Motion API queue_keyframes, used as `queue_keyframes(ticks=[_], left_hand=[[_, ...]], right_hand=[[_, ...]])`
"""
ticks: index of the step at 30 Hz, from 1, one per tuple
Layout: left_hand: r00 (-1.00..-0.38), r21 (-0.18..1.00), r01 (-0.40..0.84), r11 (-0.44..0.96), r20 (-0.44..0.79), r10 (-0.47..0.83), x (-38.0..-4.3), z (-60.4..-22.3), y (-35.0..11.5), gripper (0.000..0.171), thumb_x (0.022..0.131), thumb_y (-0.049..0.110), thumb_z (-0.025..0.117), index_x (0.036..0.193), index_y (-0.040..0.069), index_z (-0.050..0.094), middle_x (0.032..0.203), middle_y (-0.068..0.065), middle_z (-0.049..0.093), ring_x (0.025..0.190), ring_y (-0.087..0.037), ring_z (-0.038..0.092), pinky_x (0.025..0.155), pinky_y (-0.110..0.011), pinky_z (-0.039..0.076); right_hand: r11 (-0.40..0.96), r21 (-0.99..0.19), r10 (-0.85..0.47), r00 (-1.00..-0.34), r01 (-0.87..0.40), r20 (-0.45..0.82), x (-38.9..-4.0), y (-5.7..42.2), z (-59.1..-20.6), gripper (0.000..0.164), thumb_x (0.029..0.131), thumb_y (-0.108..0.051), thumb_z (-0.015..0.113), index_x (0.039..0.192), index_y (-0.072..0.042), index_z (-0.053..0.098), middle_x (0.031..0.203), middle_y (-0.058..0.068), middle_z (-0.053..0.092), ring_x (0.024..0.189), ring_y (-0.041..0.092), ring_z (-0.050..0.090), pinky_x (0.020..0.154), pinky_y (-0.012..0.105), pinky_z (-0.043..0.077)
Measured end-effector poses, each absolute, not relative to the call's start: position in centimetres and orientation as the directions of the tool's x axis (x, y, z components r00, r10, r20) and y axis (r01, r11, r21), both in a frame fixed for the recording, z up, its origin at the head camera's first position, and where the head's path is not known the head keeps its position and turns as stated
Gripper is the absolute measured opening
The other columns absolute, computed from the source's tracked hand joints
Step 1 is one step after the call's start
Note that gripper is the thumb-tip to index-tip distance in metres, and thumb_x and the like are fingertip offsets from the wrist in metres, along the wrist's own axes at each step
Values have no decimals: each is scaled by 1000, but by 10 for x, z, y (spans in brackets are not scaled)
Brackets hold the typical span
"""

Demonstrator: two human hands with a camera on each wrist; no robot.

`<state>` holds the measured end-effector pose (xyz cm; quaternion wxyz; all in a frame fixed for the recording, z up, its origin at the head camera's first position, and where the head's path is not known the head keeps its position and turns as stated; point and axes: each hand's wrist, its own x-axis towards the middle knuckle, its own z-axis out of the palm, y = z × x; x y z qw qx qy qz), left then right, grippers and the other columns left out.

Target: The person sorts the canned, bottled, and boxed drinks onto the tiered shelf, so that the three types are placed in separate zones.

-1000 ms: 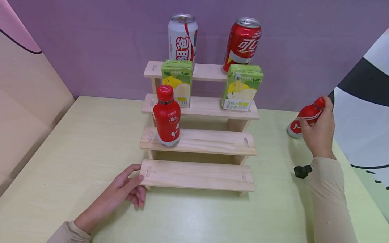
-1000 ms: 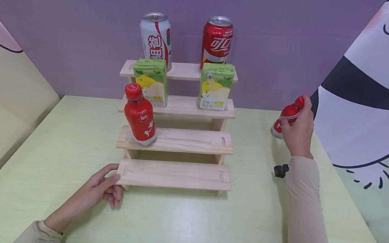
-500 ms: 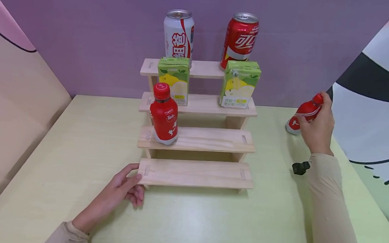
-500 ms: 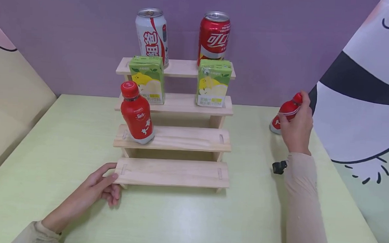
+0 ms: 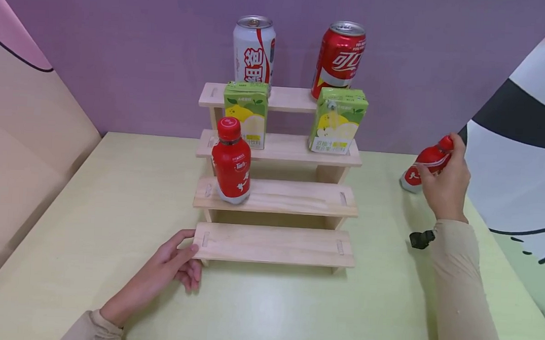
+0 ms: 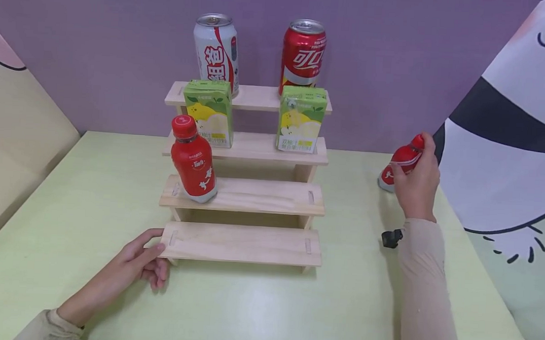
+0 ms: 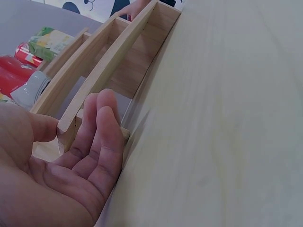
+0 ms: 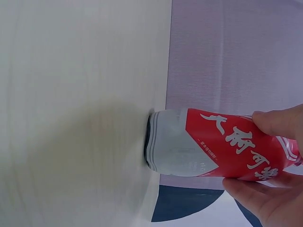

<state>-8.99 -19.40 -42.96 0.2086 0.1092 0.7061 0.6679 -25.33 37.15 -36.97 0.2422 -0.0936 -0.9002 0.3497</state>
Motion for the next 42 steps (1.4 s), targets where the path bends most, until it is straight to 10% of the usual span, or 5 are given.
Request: queue_keyframes(ticks=[29,42], left_hand=[[-882,986,-157,63,-169,439,-92,-428,-193,45,108,29,45,140,2,30,80,-17,65,67,-27,67,61,-36,59],[-884,984,-160,73,-176,433,-91,-427,-192,42,108,31,45,139,5,33,80,-17,65,67,-27,67,62,-36,59]], right_hand=[[757,-645,258,-859,-104,442,-230,351,-361,89,90,-21,75,154,-43,16,155,0,40,132,34,48,101,51,48],[782,-573,145,-822,-246,551,-210,321,-332,90,87,-13,78,152,-42,24,149,4,48,123,37,56,100,26,48]])
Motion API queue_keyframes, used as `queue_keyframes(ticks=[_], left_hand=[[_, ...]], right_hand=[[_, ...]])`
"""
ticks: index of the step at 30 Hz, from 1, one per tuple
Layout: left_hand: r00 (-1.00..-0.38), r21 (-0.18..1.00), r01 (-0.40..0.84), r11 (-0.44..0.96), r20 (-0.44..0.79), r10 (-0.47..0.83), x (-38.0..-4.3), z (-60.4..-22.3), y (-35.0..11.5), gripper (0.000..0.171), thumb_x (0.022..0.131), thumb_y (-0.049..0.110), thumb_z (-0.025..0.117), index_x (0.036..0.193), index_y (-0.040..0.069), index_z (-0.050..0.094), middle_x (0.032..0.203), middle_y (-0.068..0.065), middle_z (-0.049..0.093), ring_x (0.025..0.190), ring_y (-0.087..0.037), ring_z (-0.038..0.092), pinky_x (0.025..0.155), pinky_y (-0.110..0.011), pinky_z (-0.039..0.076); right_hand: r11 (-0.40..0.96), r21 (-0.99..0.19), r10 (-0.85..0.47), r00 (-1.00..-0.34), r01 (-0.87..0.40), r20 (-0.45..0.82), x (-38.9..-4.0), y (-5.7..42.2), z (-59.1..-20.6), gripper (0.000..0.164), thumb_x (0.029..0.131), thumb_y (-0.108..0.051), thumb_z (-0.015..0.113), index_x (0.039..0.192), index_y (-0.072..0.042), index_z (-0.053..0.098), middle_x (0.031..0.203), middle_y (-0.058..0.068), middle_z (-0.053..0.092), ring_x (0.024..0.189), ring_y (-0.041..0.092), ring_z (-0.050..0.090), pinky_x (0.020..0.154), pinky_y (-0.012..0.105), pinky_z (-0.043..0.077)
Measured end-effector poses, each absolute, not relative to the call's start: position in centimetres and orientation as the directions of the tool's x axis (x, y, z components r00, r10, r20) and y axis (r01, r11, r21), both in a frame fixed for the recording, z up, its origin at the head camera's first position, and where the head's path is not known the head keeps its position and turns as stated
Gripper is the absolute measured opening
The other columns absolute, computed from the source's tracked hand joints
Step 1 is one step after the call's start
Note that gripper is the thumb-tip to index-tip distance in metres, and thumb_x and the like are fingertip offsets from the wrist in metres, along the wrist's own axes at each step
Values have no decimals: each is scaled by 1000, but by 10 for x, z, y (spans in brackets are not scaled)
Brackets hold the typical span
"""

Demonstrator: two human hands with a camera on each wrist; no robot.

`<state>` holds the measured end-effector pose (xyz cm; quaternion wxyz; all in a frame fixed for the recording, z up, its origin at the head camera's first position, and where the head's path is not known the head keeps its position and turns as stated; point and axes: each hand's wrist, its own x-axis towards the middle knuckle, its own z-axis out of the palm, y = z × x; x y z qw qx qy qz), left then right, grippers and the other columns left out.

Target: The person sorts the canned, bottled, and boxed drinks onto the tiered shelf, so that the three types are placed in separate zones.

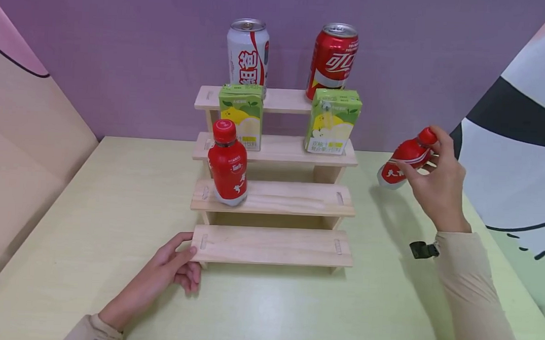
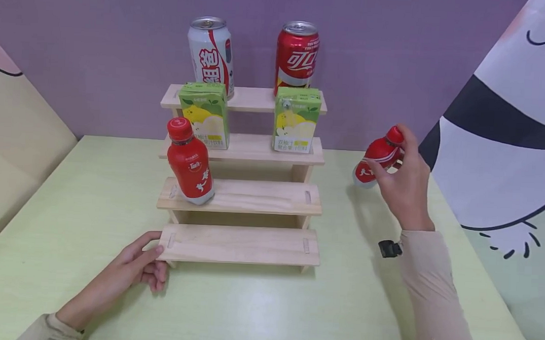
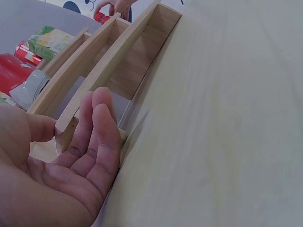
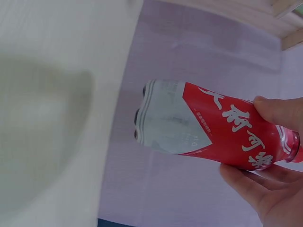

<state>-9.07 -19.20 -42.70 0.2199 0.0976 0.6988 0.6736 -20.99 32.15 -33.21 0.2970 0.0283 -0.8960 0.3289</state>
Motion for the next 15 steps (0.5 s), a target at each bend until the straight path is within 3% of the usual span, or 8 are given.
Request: queue_keyframes(ticks=[5,15], left_hand=[[-882,987,-148,64,-161,443,-92,-427,-192,43,108,29,44,139,2,31,80,-17,65,67,-27,67,61,-36,59],[-884,987,-150,56,-159,440,-92,-428,-192,44,108,27,44,140,1,30,80,-17,64,66,-26,67,60,-35,58]], right_hand=[[786,-544,106,-802,-295,588,-203,314,-318,90,85,-10,79,151,-42,27,147,4,50,123,35,56,100,19,45],[775,-538,78,-796,-331,600,-186,296,-295,89,83,-9,80,151,-39,31,145,3,53,122,33,57,98,15,45]])
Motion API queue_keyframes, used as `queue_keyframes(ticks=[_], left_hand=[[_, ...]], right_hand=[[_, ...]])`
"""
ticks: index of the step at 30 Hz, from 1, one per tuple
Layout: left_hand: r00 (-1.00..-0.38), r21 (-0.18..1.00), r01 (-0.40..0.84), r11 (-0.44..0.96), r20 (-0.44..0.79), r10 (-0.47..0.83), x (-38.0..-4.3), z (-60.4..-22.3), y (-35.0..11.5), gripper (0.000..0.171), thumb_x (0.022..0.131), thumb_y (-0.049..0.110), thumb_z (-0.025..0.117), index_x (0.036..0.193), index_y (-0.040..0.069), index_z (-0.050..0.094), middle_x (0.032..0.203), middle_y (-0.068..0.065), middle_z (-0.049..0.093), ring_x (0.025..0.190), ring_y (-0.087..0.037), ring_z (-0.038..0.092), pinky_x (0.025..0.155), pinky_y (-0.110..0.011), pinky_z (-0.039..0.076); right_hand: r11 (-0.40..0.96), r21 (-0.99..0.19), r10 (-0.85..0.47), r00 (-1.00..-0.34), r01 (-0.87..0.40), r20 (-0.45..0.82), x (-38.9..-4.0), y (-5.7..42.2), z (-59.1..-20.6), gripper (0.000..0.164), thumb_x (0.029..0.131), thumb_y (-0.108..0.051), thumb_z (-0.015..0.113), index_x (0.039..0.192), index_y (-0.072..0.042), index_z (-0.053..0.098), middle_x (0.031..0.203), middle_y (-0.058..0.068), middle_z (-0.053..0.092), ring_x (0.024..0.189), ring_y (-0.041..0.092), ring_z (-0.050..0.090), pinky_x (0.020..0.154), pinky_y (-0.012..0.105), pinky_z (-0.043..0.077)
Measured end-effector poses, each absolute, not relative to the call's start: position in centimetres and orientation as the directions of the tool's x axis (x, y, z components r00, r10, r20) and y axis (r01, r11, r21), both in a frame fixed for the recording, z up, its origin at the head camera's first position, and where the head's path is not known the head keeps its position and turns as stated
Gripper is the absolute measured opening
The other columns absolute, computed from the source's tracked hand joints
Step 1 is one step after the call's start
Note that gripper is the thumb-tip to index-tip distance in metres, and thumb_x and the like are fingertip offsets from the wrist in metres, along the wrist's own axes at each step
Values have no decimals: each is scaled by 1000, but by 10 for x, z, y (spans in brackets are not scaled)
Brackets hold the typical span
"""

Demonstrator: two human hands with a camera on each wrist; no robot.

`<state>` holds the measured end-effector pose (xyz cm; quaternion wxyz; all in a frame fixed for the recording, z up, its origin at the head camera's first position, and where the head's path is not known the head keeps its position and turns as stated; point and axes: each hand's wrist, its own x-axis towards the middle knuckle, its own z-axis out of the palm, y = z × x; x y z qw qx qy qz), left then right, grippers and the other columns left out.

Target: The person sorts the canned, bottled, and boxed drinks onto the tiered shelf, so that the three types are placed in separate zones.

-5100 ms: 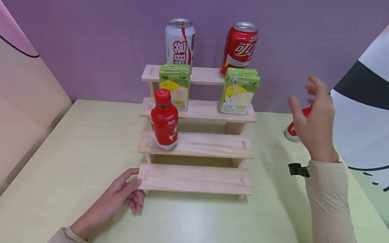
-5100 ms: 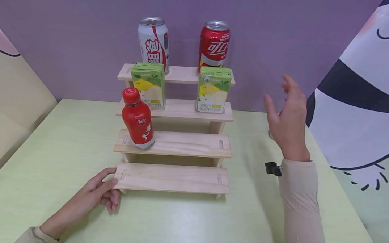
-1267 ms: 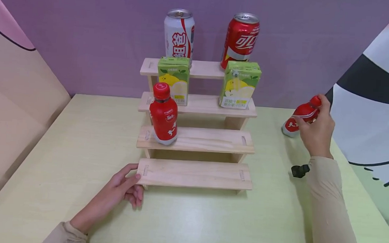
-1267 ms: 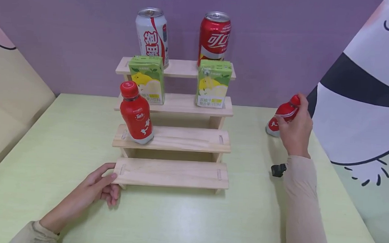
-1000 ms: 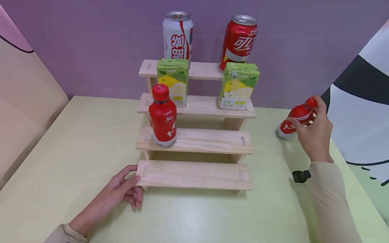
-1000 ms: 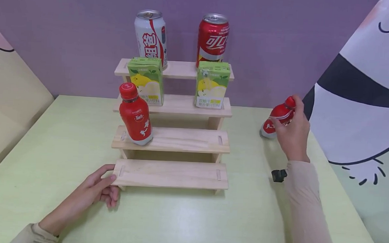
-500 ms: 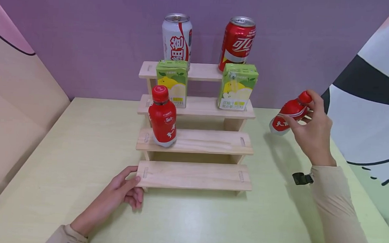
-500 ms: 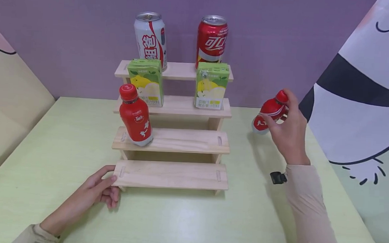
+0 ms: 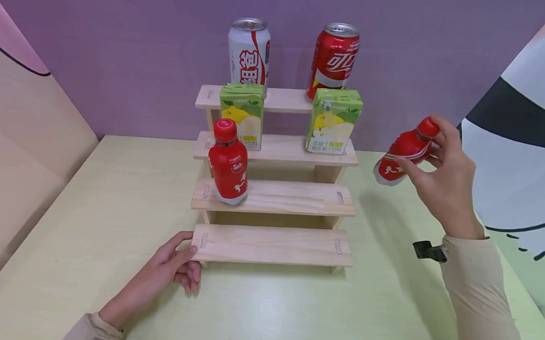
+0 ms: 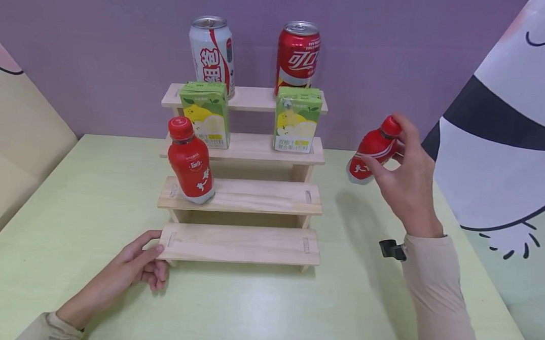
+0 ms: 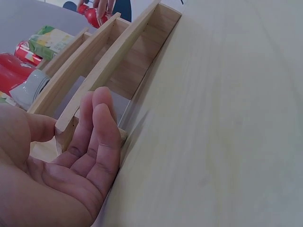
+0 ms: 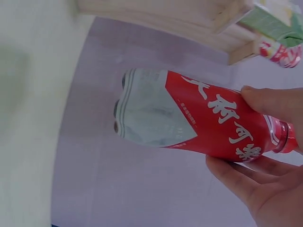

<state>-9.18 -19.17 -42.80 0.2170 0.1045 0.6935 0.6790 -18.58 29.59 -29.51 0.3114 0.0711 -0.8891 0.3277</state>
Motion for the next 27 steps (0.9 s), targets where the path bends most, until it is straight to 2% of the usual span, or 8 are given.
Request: queue_keyframes(ticks=[4,11,20,27], left_hand=[[-883,987,-151,59,-161,441,-92,-427,-192,44,108,28,44,140,1,30,80,-18,64,66,-26,67,60,-36,58],[-884,987,-151,63,-163,439,-93,-427,-192,44,108,28,44,141,1,30,80,-17,64,66,-26,67,60,-35,58],[-884,986,-154,70,-169,435,-93,-427,-192,44,108,28,45,140,1,31,80,-18,64,66,-27,67,60,-35,58],[-883,985,-153,73,-170,437,-91,-427,-192,45,108,28,44,140,1,30,80,-17,64,66,-27,67,60,-35,58]], right_hand=[[772,-512,45,-770,-378,637,-179,290,-285,89,81,-7,82,150,-39,34,142,3,55,120,27,59,96,13,45],[763,-453,-26,-722,-461,691,-172,281,-271,91,78,-2,84,149,-36,39,136,5,60,114,6,60,93,10,45],[737,-487,-29,-743,-468,669,-156,270,-259,90,76,-1,85,148,-35,42,133,8,61,109,-1,60,90,9,46],[756,-465,-55,-753,-460,655,-149,265,-255,93,76,-1,85,149,-37,40,134,7,61,108,-5,59,90,7,45]])
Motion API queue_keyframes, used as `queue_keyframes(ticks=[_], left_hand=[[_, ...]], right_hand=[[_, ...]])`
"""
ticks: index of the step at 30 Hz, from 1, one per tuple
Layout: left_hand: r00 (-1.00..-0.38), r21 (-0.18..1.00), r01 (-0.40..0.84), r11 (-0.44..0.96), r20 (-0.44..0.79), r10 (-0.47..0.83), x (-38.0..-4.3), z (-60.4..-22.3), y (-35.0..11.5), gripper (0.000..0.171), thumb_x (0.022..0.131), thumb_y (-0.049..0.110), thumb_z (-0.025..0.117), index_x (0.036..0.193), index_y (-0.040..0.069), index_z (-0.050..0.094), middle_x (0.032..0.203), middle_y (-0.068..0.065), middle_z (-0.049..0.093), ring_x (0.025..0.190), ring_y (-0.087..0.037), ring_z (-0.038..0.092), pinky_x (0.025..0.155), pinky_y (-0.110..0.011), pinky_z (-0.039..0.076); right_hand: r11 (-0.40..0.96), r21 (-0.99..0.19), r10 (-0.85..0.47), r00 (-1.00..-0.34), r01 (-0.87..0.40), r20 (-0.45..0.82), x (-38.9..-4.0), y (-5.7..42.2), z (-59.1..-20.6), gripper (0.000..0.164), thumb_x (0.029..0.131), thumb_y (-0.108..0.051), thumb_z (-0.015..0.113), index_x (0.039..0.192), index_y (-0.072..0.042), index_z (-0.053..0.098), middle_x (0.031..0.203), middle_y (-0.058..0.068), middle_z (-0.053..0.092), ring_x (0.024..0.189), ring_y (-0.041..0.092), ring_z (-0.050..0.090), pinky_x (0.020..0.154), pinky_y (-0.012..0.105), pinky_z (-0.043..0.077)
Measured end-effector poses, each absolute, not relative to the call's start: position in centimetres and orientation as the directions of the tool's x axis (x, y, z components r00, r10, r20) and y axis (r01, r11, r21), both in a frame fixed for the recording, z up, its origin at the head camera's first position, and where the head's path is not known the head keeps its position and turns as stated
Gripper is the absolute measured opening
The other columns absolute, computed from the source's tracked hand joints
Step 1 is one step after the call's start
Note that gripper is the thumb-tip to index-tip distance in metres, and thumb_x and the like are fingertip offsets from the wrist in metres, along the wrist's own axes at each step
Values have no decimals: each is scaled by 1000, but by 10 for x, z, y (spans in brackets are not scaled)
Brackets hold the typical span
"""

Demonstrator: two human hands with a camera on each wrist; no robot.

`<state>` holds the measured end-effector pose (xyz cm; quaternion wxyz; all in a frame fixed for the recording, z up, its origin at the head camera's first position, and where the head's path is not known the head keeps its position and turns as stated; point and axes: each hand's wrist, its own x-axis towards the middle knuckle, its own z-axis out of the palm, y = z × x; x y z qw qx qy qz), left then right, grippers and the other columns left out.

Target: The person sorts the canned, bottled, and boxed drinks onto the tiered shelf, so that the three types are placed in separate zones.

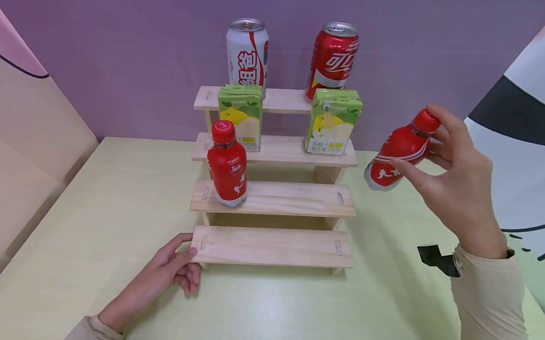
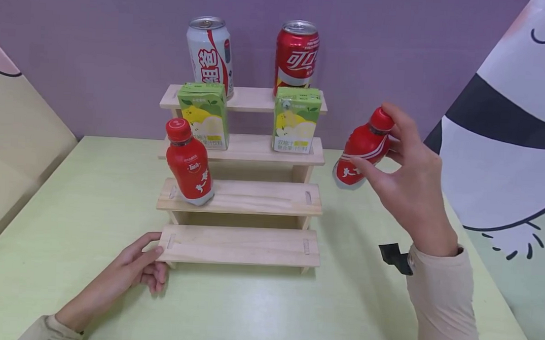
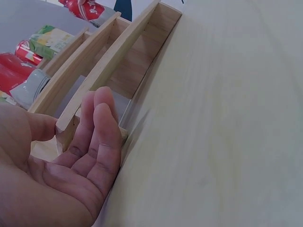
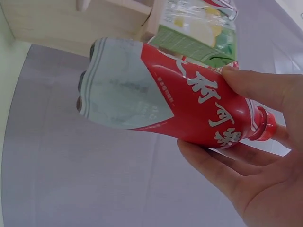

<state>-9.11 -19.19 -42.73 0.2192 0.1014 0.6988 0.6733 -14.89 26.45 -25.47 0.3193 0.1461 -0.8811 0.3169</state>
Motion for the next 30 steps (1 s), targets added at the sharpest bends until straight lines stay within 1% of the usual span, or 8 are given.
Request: queue_keyframes(ticks=[8,15,19,22,27,30], left_hand=[[-883,987,-143,69,-159,442,-91,-428,-192,44,108,28,44,140,1,30,79,-17,64,66,-27,67,61,-36,59],[-883,988,-136,76,-156,442,-91,-427,-192,44,109,27,43,140,0,29,79,-18,64,66,-27,67,60,-35,58],[-883,987,-140,79,-160,441,-91,-426,-192,44,109,27,43,140,0,29,79,-18,64,66,-27,67,60,-35,58],[-883,988,-138,76,-157,443,-91,-426,-192,44,109,27,43,139,0,29,79,-18,64,66,-27,67,60,-35,58],[-881,989,-133,71,-150,449,-90,-425,-192,44,109,28,43,139,0,29,80,-19,64,66,-28,67,60,-36,58],[-880,988,-138,72,-156,449,-90,-425,-192,44,109,28,43,140,0,29,80,-19,64,66,-27,67,60,-36,58]], right_hand=[[759,-425,-113,-743,-493,659,-136,257,-246,99,72,6,85,150,-33,39,134,6,60,111,-8,57,90,7,44],[732,-415,-161,-729,-541,666,-126,244,-246,101,67,14,85,150,-24,43,132,9,62,111,-11,55,89,6,44],[713,-413,-197,-728,-566,657,-126,235,-250,101,66,14,86,150,-21,42,134,10,61,114,-12,53,89,6,44],[706,-413,-217,-731,-575,647,-126,229,-253,101,66,12,87,151,-22,42,135,9,60,114,-13,52,89,6,44],[680,-411,-249,-717,-608,651,-127,220,-258,101,66,10,88,151,-19,41,134,9,60,115,-9,53,89,7,45],[659,-408,-260,-700,-632,665,-129,214,-261,100,65,10,88,150,-16,42,134,9,60,117,0,58,90,8,45]])
